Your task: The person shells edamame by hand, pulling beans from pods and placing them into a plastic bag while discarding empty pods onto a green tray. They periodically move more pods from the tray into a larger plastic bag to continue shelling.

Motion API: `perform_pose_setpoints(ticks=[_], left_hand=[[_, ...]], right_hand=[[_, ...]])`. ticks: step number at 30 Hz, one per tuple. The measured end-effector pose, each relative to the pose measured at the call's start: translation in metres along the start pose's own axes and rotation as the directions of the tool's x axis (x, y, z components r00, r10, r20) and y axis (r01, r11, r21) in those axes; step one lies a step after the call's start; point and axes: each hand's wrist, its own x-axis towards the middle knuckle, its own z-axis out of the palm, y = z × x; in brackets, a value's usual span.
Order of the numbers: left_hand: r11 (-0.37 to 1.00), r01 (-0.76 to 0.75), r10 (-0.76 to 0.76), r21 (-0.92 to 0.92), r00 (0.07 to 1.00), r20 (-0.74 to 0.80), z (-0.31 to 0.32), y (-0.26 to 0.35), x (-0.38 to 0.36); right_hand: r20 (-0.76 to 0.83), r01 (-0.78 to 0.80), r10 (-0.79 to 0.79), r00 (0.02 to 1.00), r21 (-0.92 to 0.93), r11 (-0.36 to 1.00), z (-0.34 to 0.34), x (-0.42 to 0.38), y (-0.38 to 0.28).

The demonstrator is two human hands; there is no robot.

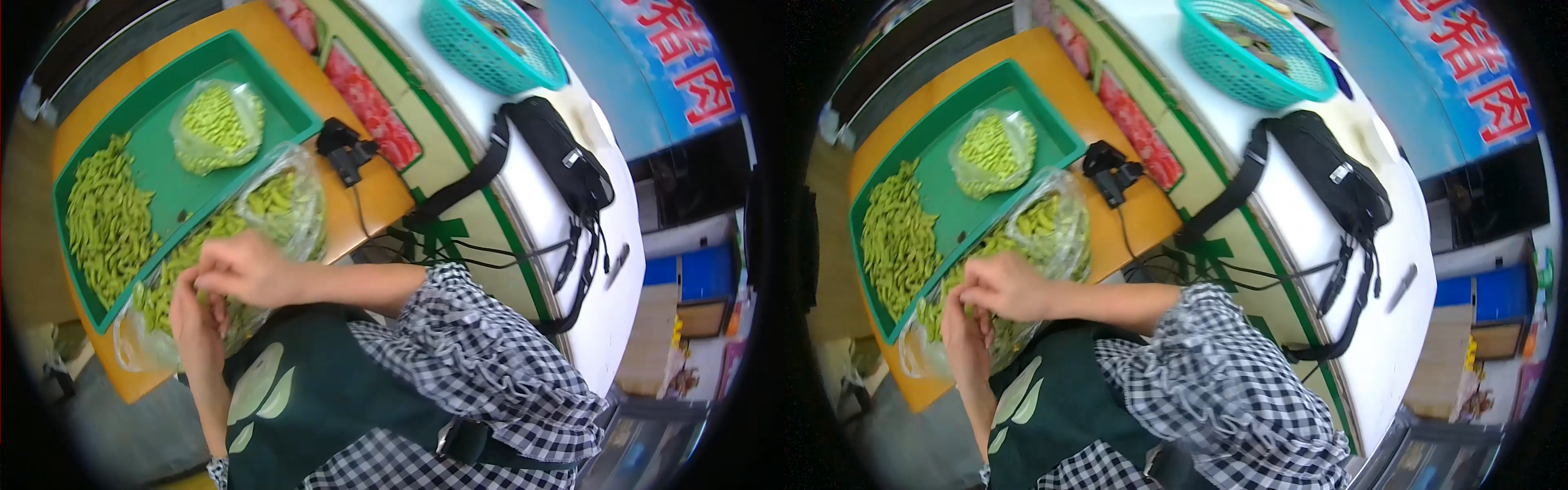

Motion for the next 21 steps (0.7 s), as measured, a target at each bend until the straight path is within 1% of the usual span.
perform_pose_setpoints(ticks=[1,2,3,5,7,8,9,10,11,12,13,14,15,16,18,21], left_hand=[[0.995,0.018,-0.029,0.093,0.992,0.121,-0.014,-0.003,0.004],[0.981,0.029,-0.072,0.19,0.971,0.226,-0.027,-0.001,0.004],[0.977,0.025,-0.062,0.213,0.984,0.166,-0.021,0.004,0.0],[0.915,-0.146,0.049,0.377,0.966,0.254,-0.028,0.003,0.003],[0.914,-0.207,0.116,0.35,0.958,0.264,-0.023,0.007,0.004],[0.972,-0.084,0.029,0.219,0.97,0.243,-0.022,0.009,0.003],[0.997,0.034,-0.05,0.07,0.969,0.24,-0.022,0.01,0.002],[0.997,0.03,-0.043,0.07,0.98,0.194,-0.023,0.011,0.002],[0.99,0.128,-0.106,-0.058,0.951,0.29,-0.023,0.011,0.001],[0.956,0.233,-0.147,-0.177,0.905,0.398,-0.023,0.011,0.001],[0.957,0.226,-0.144,-0.182,0.915,0.378,-0.023,0.009,0.0],[0.963,0.201,-0.117,-0.182,0.913,0.392,-0.023,0.006,0.0],[0.967,0.178,-0.09,-0.181,0.908,0.409,-0.023,0.005,0.0],[0.967,0.175,-0.089,-0.184,0.911,0.402,-0.023,0.005,0.0],[0.964,0.183,-0.092,-0.193,0.91,0.405,-0.024,0.006,0.0],[0.968,0.166,-0.079,-0.187,0.913,0.401,-0.026,0.002,-0.001]], right_hand=[[-0.014,-0.03,0.03,0.999,-0.025,0.999,-0.005,0.002,0.0],[0.064,-0.04,0.045,0.997,-0.072,0.997,-0.01,0.003,-0.002],[0.144,-0.041,0.057,0.988,-0.114,0.993,-0.015,0.004,-0.004],[0.338,0.003,0.091,0.937,-0.268,0.963,-0.021,0.005,-0.004],[0.344,0.031,0.0,0.939,-0.085,0.996,-0.016,0.001,0.004],[0.289,0.095,-0.037,0.957,-0.186,0.978,-0.016,0.0,-0.002],[0.231,0.15,-0.082,0.969,-0.292,0.945,-0.015,-0.001,-0.007],[0.19,0.26,-0.202,0.961,-0.361,0.895,-0.013,0.001,-0.002],[0.149,0.354,-0.321,0.935,-0.437,0.827,-0.011,0.003,0.002],[0.166,0.363,-0.323,0.932,-0.413,0.835,-0.011,0.005,0.003],[0.223,0.427,-0.364,0.904,-0.477,0.768,-0.011,0.006,0.004],[0.278,0.485,-0.398,0.874,-0.538,0.689,-0.012,0.007,0.005],[0.304,0.507,-0.407,0.861,-0.56,0.656,-0.012,0.008,0.002],[0.309,0.511,-0.407,0.859,-0.553,0.658,-0.012,0.008,0.0],[0.358,0.54,-0.405,0.841,-0.574,0.615,-0.013,0.008,-0.003],[0.375,0.567,-0.425,0.824,-0.568,0.597,-0.014,0.01,-0.003]])
